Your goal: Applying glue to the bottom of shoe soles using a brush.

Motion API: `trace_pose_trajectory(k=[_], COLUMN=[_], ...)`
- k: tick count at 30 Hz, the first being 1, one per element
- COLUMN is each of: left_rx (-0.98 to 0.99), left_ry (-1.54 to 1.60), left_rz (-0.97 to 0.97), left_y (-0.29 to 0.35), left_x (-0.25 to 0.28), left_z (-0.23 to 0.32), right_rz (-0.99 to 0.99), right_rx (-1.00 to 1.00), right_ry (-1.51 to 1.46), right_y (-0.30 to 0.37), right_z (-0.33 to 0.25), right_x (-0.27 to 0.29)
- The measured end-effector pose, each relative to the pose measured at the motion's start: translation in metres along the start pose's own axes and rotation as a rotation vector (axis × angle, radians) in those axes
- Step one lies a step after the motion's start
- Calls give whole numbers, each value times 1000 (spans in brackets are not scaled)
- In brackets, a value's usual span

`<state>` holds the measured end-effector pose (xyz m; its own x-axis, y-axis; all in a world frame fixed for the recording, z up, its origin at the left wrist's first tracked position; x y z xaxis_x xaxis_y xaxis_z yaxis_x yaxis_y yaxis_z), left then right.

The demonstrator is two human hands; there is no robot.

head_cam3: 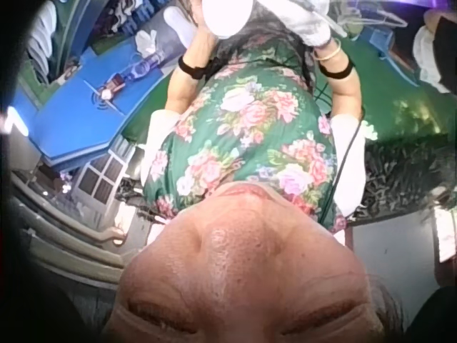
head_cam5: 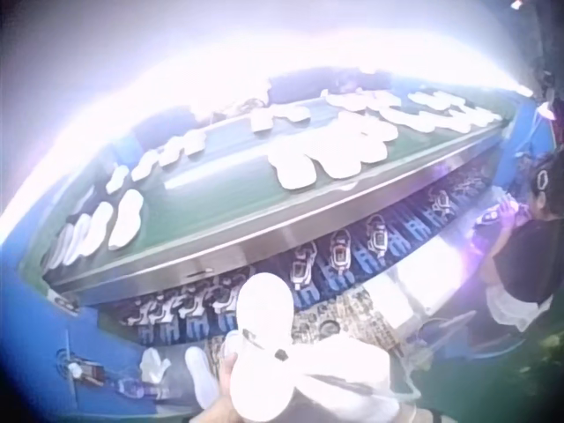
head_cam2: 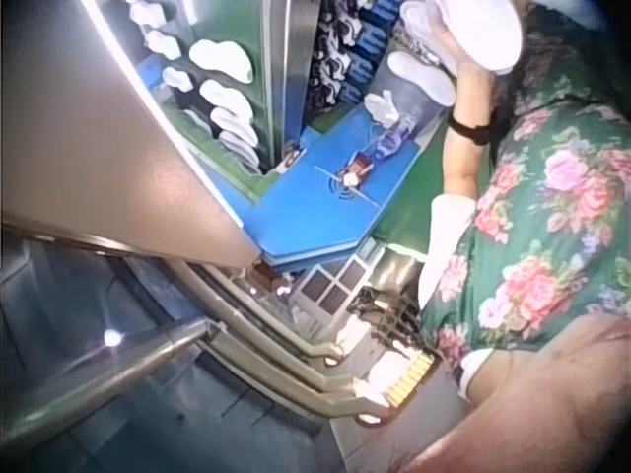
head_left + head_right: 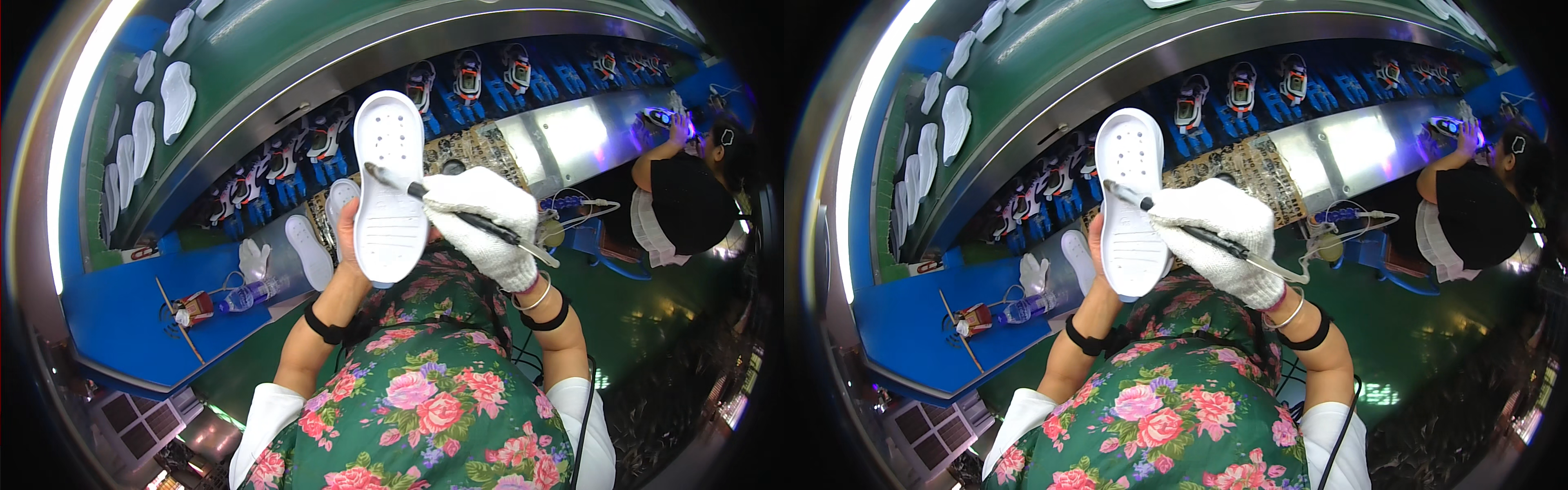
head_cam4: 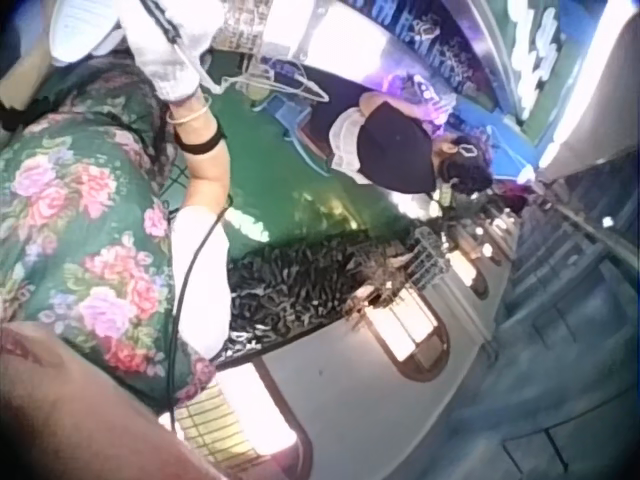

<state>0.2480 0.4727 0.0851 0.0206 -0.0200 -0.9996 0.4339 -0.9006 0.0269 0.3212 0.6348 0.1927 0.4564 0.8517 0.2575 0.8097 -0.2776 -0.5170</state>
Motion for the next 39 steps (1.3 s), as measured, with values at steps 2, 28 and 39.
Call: trace_pose_trajectory(k=[2, 28, 39], left_rx=[24, -185, -229], left_ry=[18, -267, -93], left_rz=[-71, 92, 9], left_y=[-9, -21, -36], left_x=[-12, 4, -4], left_z=[-10, 2, 13], right_rz=[41, -85, -64], right_rx=[96, 114, 58], right_ry=[25, -66, -108], right_y=[-7, 2, 17], right_z=[-4, 5, 8], right_x=[1, -24, -29])
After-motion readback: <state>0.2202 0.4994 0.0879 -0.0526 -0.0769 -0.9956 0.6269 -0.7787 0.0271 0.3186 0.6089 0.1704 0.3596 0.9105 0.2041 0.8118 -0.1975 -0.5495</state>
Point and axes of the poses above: each hand's wrist, its own y-axis away from the middle knuckle, its own x-axis out of the back of the hand, z = x × y, the point moved 4 cm from there along -y, towards the middle knuckle
